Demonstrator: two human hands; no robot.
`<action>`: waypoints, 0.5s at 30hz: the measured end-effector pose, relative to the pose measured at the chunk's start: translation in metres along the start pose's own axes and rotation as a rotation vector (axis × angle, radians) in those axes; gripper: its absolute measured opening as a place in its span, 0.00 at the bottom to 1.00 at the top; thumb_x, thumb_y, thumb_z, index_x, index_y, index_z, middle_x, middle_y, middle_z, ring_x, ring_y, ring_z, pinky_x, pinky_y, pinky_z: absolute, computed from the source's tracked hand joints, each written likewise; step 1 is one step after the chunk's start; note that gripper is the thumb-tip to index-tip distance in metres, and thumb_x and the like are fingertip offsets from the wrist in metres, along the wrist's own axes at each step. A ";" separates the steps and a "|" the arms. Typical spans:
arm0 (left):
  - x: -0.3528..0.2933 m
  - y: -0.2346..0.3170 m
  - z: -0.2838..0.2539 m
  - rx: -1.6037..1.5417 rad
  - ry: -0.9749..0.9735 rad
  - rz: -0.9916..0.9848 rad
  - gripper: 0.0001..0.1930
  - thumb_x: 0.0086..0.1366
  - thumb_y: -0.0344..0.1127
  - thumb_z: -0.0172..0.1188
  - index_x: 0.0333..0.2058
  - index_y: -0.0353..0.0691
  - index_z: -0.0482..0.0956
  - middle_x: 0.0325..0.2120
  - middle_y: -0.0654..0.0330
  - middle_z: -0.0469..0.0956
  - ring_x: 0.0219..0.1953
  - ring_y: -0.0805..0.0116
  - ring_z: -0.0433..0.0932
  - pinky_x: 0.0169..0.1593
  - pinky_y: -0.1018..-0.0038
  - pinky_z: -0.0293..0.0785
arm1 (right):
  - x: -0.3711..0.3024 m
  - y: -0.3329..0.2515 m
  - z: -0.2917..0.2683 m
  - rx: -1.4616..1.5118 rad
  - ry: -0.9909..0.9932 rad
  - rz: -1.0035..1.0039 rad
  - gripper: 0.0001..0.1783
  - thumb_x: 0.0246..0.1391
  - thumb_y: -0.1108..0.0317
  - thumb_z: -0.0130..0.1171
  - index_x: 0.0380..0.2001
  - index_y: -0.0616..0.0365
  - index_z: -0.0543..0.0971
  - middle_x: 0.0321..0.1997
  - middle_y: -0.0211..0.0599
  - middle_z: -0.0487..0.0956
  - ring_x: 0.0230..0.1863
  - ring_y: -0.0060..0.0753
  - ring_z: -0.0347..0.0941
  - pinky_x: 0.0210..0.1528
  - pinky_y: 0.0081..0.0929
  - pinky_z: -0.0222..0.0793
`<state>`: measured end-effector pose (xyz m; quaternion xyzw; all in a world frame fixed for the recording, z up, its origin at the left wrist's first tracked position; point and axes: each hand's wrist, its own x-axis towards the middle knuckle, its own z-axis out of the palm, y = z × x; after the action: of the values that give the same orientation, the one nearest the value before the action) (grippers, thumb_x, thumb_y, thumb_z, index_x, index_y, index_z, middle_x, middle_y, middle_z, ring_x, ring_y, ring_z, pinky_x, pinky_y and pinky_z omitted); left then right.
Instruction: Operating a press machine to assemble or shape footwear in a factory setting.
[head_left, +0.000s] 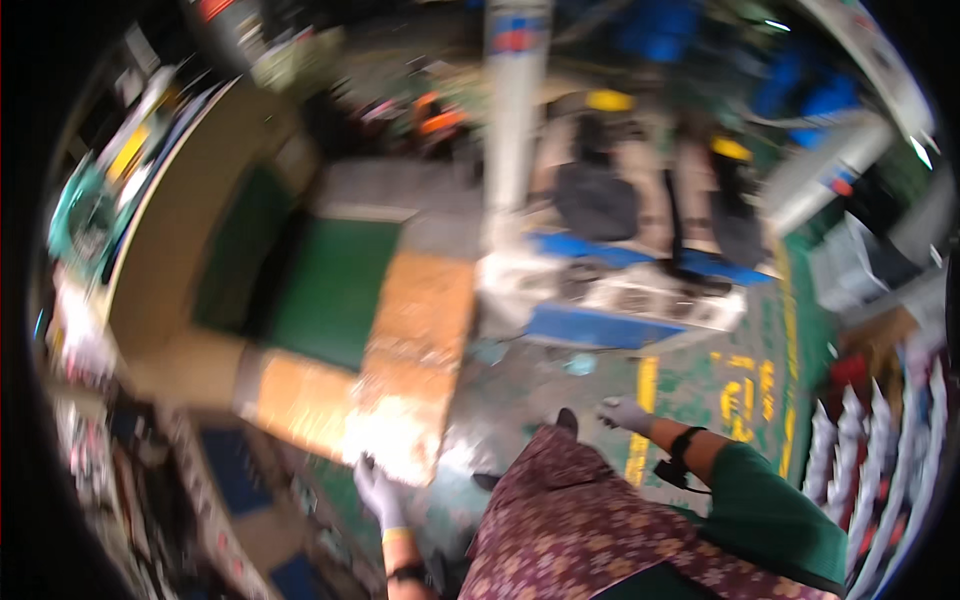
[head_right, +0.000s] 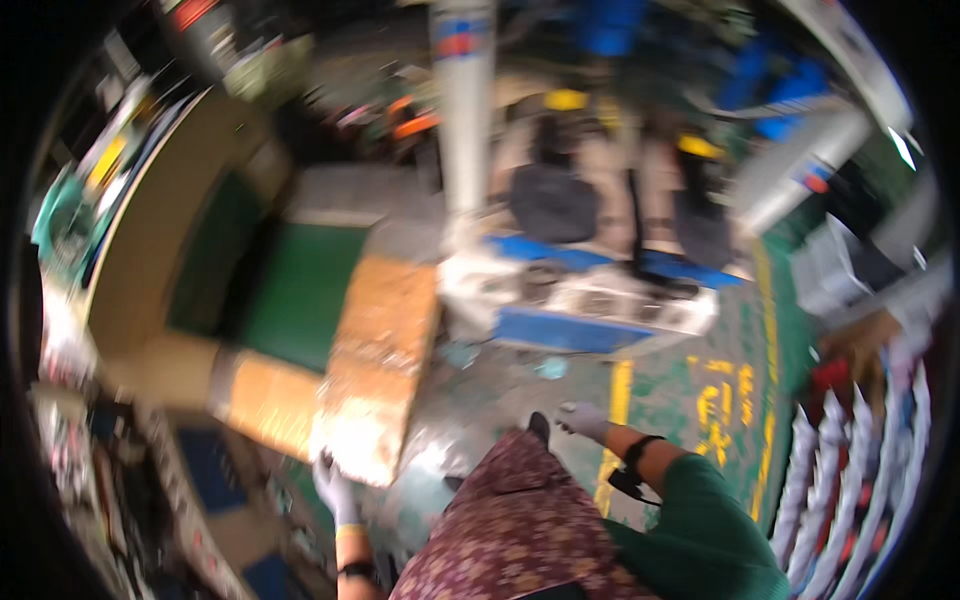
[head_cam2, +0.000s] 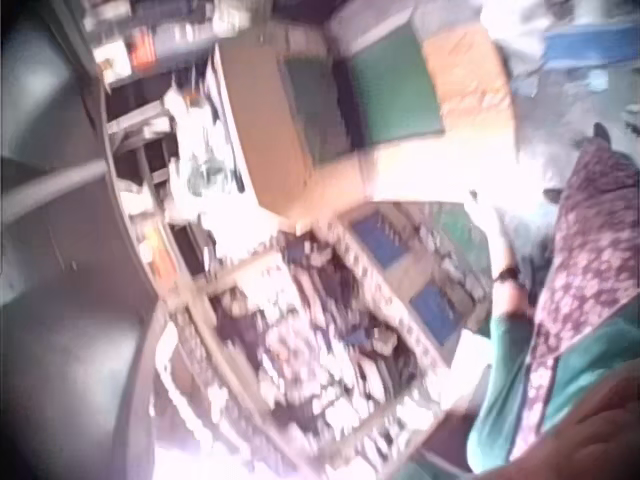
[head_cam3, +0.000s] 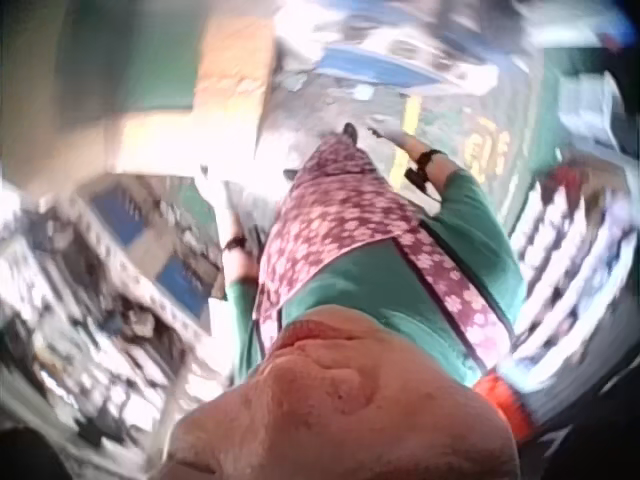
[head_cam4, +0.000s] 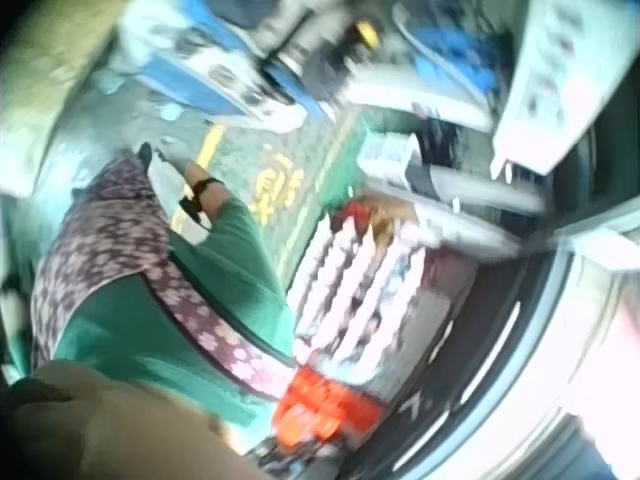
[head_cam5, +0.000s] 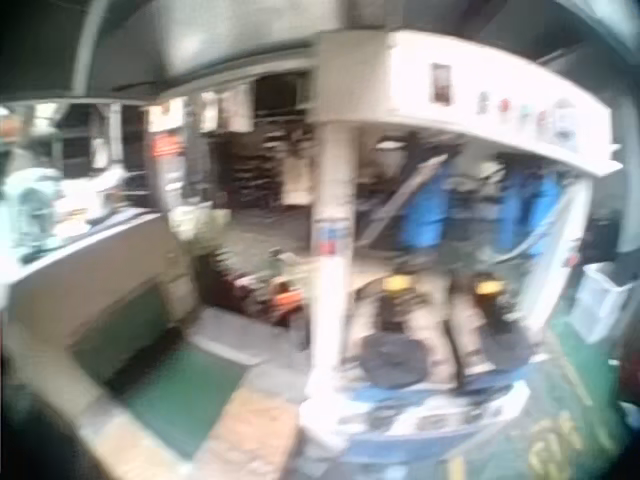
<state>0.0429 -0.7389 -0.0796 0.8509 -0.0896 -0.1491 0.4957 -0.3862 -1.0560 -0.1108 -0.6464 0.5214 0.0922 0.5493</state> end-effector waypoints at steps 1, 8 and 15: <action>0.017 0.000 -0.006 0.045 -0.042 0.012 0.21 0.65 0.21 0.50 0.57 0.33 0.71 0.52 0.52 0.75 0.53 0.63 0.74 0.58 0.70 0.70 | 0.006 -0.032 0.019 -0.013 0.035 -0.084 0.22 0.65 0.52 0.49 0.31 0.59 0.81 0.27 0.34 0.81 0.27 0.26 0.78 0.31 0.27 0.75; 0.158 -0.003 -0.007 -0.103 -0.015 0.070 0.18 0.65 0.25 0.49 0.53 0.35 0.75 0.45 0.53 0.80 0.48 0.66 0.78 0.54 0.72 0.72 | 0.088 -0.246 0.160 -0.029 -0.016 -0.781 0.11 0.63 0.63 0.52 0.42 0.59 0.75 0.41 0.48 0.80 0.45 0.52 0.76 0.47 0.40 0.71; 0.372 0.029 0.040 0.175 -0.099 0.192 0.15 0.63 0.36 0.53 0.45 0.39 0.82 0.44 0.51 0.82 0.49 0.54 0.78 0.55 0.66 0.72 | 0.269 -0.329 0.218 -0.501 0.434 -0.672 0.36 0.54 0.51 0.59 0.61 0.55 0.66 0.64 0.49 0.67 0.63 0.51 0.64 0.64 0.51 0.56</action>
<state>0.3789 -0.8974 -0.1341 0.8701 -0.2077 -0.1345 0.4264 0.0854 -1.0826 -0.1778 -0.8964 0.3477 -0.1051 0.2542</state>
